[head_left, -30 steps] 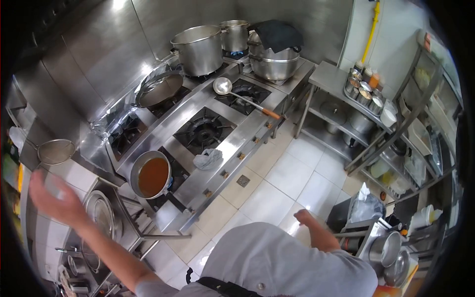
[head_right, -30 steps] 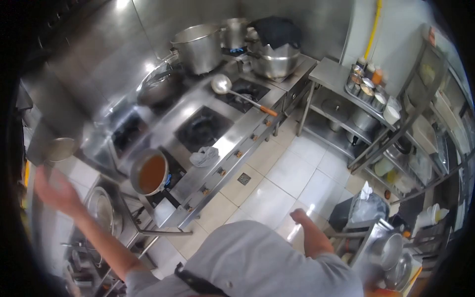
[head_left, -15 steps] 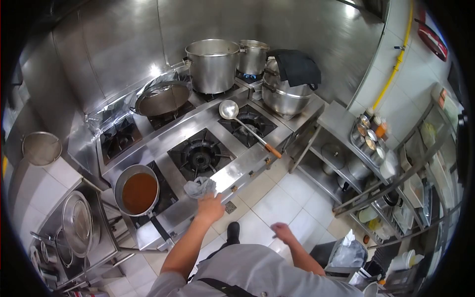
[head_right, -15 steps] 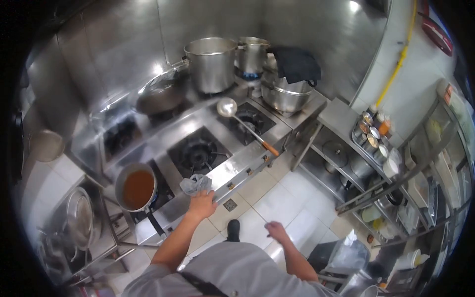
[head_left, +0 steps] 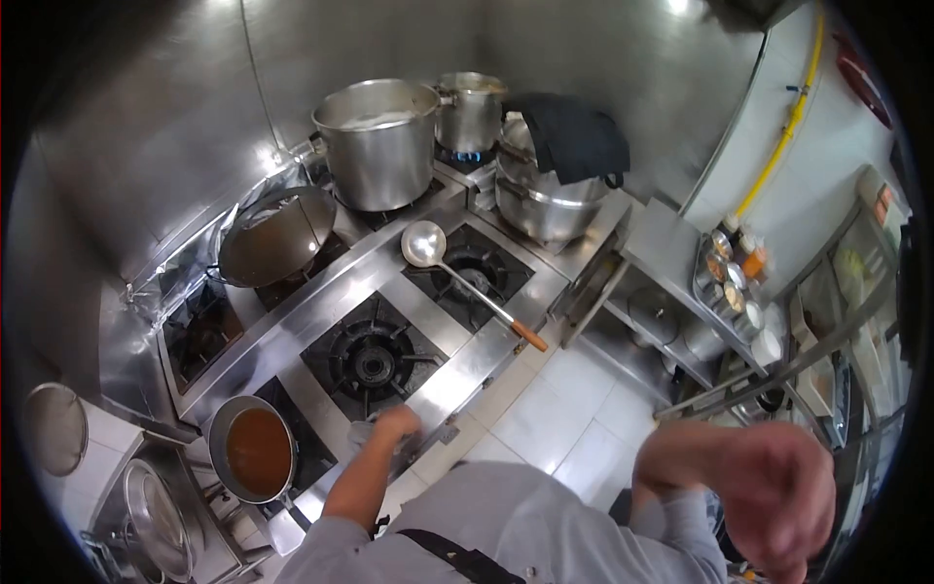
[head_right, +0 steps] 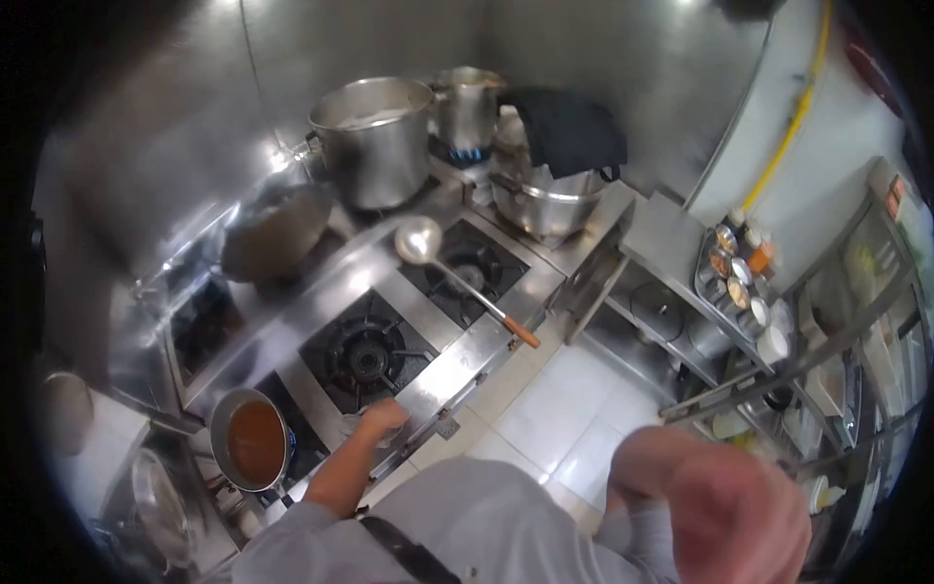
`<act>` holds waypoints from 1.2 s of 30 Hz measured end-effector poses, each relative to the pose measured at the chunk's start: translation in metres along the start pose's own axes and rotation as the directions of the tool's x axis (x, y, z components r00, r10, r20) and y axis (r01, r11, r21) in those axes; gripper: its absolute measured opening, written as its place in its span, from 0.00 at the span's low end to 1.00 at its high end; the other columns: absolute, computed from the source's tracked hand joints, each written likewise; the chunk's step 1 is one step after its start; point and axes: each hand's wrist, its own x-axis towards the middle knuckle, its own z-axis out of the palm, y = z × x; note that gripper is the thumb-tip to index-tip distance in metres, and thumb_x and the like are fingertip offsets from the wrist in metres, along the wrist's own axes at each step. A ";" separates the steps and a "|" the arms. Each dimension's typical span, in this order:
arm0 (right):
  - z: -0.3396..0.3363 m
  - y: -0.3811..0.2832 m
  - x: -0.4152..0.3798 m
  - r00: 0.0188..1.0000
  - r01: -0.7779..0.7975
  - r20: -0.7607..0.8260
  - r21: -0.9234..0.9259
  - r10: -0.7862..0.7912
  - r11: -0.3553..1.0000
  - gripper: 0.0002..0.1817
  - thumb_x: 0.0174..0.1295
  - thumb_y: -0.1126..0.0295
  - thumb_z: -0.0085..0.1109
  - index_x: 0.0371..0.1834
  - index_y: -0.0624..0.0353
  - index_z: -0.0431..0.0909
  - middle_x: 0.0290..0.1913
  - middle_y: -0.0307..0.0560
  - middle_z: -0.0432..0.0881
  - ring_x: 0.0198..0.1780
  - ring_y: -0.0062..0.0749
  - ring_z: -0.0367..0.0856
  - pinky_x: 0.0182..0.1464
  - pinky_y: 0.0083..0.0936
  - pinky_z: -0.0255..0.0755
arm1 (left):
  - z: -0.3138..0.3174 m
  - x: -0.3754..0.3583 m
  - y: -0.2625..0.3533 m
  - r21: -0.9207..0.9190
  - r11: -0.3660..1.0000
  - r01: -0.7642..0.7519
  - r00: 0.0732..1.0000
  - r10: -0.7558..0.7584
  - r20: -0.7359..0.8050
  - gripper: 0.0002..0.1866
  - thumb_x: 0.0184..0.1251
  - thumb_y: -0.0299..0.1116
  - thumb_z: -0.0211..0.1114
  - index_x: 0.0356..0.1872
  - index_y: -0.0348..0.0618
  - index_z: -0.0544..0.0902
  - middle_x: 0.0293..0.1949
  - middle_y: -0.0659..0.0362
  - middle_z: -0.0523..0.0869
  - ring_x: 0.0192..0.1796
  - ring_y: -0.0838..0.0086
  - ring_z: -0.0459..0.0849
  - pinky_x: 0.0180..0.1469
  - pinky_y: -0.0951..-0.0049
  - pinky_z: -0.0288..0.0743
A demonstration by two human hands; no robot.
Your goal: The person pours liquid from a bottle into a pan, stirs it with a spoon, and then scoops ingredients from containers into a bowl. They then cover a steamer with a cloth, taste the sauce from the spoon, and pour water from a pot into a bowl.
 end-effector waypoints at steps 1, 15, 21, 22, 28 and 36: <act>0.003 0.014 0.022 0.952 -0.086 0.298 0.059 0.065 0.995 0.11 0.66 0.65 0.55 0.27 0.56 0.81 0.31 0.43 0.84 0.40 0.33 0.82 0.53 0.30 0.73 | 0.007 0.012 -0.006 0.008 1.000 0.010 1.000 -0.011 0.023 0.25 0.56 0.39 0.57 0.52 0.33 0.83 0.56 0.40 0.82 0.61 0.48 0.79 0.66 0.61 0.70; -0.111 0.131 0.019 0.948 -0.086 0.304 0.521 -0.090 0.849 0.10 0.60 0.75 0.50 0.25 0.64 0.80 0.35 0.44 0.84 0.46 0.29 0.81 0.58 0.28 0.73 | 0.016 -0.015 0.031 -0.170 0.913 0.370 0.888 -0.401 -0.224 0.31 0.61 0.52 0.56 0.59 0.38 0.80 0.68 0.41 0.71 0.73 0.45 0.62 0.66 0.38 0.61; -0.184 0.152 0.031 0.967 -0.021 0.216 0.603 -0.138 0.798 0.07 0.53 0.81 0.53 0.27 0.64 0.83 0.34 0.45 0.85 0.45 0.30 0.82 0.56 0.27 0.74 | 0.025 -0.003 0.045 -0.242 0.867 0.436 0.805 -0.496 -0.325 0.28 0.61 0.50 0.57 0.55 0.41 0.83 0.63 0.42 0.75 0.69 0.46 0.68 0.64 0.38 0.63; -0.196 0.159 0.033 0.970 -0.017 0.202 0.606 -0.134 0.795 0.07 0.53 0.81 0.53 0.27 0.64 0.83 0.34 0.45 0.85 0.45 0.30 0.82 0.56 0.27 0.74 | 0.031 0.003 0.046 -0.237 0.862 0.448 0.769 -0.507 -0.390 0.25 0.61 0.49 0.57 0.51 0.41 0.84 0.60 0.43 0.79 0.66 0.47 0.71 0.63 0.39 0.65; -0.255 0.175 0.002 0.998 0.049 -0.012 0.746 -0.060 0.664 0.15 0.62 0.64 0.58 0.17 0.52 0.79 0.19 0.45 0.79 0.26 0.31 0.82 0.35 0.36 0.78 | 0.040 0.011 0.079 -0.273 0.923 0.273 0.702 -0.385 -0.599 0.14 0.60 0.40 0.60 0.34 0.39 0.84 0.41 0.47 0.86 0.48 0.50 0.82 0.53 0.47 0.71; -0.316 0.142 -0.186 -0.165 -0.985 0.270 -0.090 0.949 -0.145 0.11 0.67 0.66 0.55 0.30 0.62 0.77 0.26 0.40 0.76 0.30 0.23 0.74 0.36 0.26 0.70 | 0.055 0.017 0.134 -0.178 0.982 -0.063 0.661 -0.093 -0.745 0.11 0.60 0.36 0.61 0.31 0.38 0.84 0.39 0.47 0.86 0.44 0.50 0.83 0.47 0.54 0.76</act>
